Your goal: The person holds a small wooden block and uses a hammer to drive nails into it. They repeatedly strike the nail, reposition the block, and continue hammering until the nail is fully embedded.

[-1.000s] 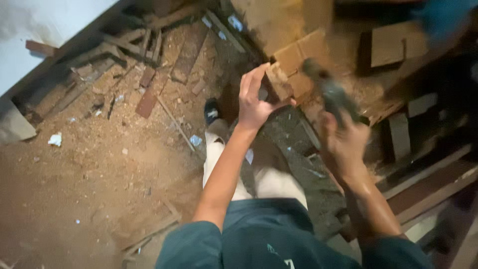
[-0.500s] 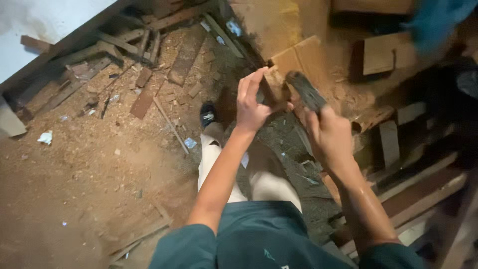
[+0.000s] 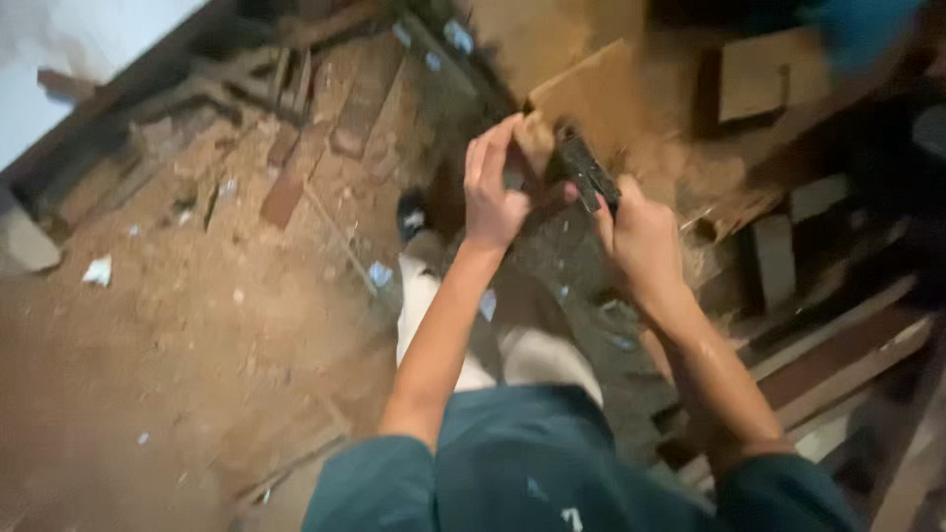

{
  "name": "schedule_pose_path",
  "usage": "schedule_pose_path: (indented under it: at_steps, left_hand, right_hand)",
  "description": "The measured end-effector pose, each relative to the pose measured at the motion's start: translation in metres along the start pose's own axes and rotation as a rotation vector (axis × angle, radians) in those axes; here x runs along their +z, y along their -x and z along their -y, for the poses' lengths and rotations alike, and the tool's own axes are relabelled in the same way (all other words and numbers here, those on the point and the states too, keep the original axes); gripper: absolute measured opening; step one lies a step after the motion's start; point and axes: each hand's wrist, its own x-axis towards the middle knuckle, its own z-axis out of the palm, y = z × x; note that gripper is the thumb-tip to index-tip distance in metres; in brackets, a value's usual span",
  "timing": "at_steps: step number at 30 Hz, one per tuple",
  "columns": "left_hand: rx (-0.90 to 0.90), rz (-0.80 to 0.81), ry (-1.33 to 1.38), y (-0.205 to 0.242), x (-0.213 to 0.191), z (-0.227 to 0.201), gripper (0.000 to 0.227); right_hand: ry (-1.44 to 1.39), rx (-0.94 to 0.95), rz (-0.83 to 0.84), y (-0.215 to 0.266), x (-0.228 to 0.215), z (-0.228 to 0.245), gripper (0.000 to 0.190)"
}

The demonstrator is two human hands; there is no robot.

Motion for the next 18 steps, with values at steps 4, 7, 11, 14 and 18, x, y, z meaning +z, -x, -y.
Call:
schedule_pose_path:
  at_steps: [4,7,11,14,18]
  left_hand:
    - [-0.002,-0.033,0.048,-0.006,-0.004,-0.007,0.092]
    - [-0.078,-0.02,0.032,0.005,-0.005,-0.009,0.09]
    - [-0.064,-0.041,0.024,0.009,0.002,-0.009,0.087]
    - [0.045,-0.055,0.05,0.01,0.003,-0.002,0.091]
    - [0.323,-0.058,-0.026,-0.001,0.002,0.019,0.089]
  right_hand:
    - [-0.257,0.06,-0.107,0.004,0.0,-0.013,0.032]
    - [-0.395,0.149,-0.155,0.002,0.002,-0.02,0.032]
    - [-0.131,0.135,-0.15,-0.034,0.014,-0.028,0.031]
    - [-0.127,0.004,-0.282,-0.054,0.032,-0.032,0.036]
    - [-0.082,0.058,-0.292,-0.053,0.043,-0.037,0.034]
